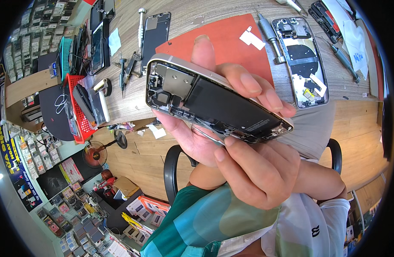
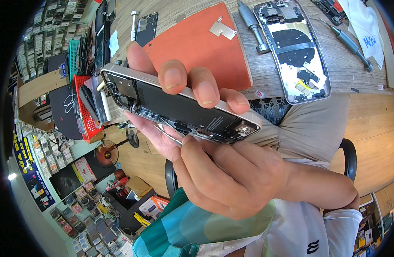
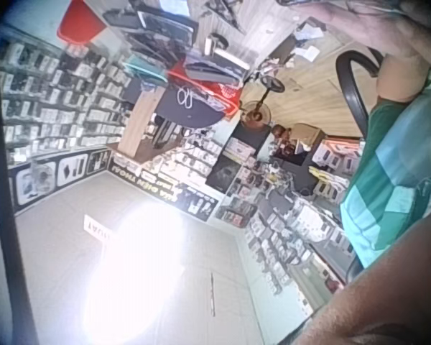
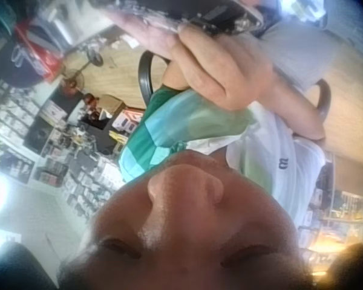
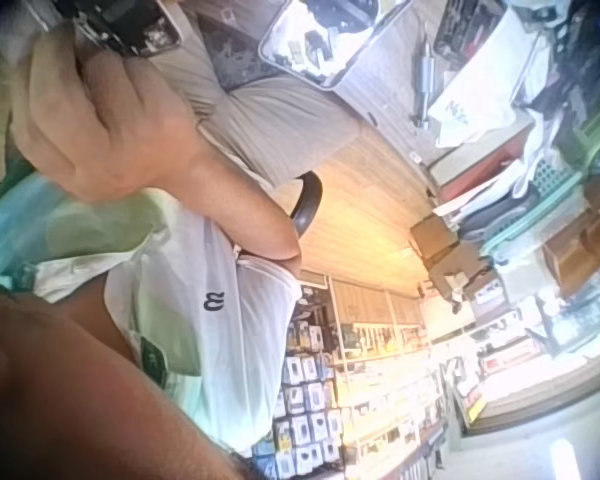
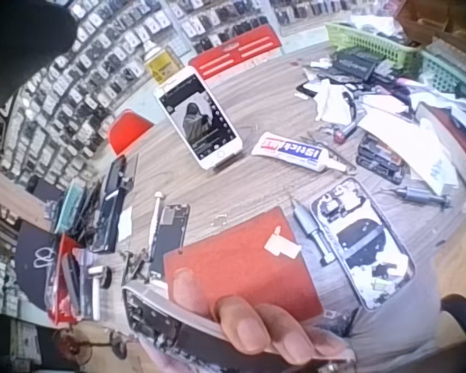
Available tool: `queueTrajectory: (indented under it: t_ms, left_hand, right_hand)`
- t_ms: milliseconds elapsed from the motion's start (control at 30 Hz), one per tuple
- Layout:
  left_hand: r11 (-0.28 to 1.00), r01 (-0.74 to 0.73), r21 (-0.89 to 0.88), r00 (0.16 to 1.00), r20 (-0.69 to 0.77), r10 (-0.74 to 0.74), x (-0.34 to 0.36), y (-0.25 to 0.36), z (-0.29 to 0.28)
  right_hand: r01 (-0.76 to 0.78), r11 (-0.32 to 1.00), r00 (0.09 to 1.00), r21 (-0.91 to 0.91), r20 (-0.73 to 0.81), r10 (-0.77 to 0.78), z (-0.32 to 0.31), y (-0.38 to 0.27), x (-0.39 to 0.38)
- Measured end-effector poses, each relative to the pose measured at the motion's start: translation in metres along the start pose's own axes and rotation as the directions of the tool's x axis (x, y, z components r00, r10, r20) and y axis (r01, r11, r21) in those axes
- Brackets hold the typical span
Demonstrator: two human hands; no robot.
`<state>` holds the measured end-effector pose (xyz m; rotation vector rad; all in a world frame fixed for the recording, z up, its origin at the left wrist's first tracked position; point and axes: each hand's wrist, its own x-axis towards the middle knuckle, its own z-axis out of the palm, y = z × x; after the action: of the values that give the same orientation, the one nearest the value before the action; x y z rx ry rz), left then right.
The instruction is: The person is repairing a smartphone by removing the back cover and using a metal tool to pry and clean adhesive residue from the frame. They manipulate the phone's internal components and battery area while seated.
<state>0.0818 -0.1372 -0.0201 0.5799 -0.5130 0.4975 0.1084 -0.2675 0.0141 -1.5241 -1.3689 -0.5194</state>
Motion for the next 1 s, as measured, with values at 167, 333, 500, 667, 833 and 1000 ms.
queueTrajectory:
  t_ms: [167, 333, 500, 667, 833, 1000]
  left_hand:
    - [1.0, -0.002, -0.018, 0.999, -0.047, 0.001, -0.001, 0.0, 0.006]
    - [1.0, -0.006, -0.016, 0.997, -0.072, 0.005, -0.001, -0.001, 0.008]
    - [1.0, 0.0, -0.021, 0.998, -0.069, -0.002, -0.001, -0.001, 0.007]
    - [1.0, 0.004, -0.017, 0.996, -0.084, -0.005, -0.001, -0.001, 0.009]
    - [0.999, 0.02, -0.029, 0.999, -0.028, -0.021, 0.0, 0.001, 0.0]
    - [0.998, -0.009, -0.058, 0.999, -0.031, 0.007, -0.001, -0.004, 0.001]
  right_hand:
    - [0.017, 0.999, 1.0, -0.029, -0.015, -0.017, 0.002, 0.0, -0.007]
    - [0.035, 0.999, 0.999, -0.009, -0.014, -0.035, 0.002, 0.002, -0.004]
    - [0.024, 0.999, 0.999, -0.023, -0.049, -0.025, 0.006, 0.001, -0.012]
    - [0.021, 0.999, 0.996, -0.044, -0.082, -0.025, 0.01, 0.001, -0.011]
    - [0.003, 0.999, 0.999, -0.055, -0.052, -0.006, 0.006, 0.0, -0.011]
    - [0.0, 0.999, 0.998, -0.048, -0.069, -0.004, 0.008, 0.001, -0.011]
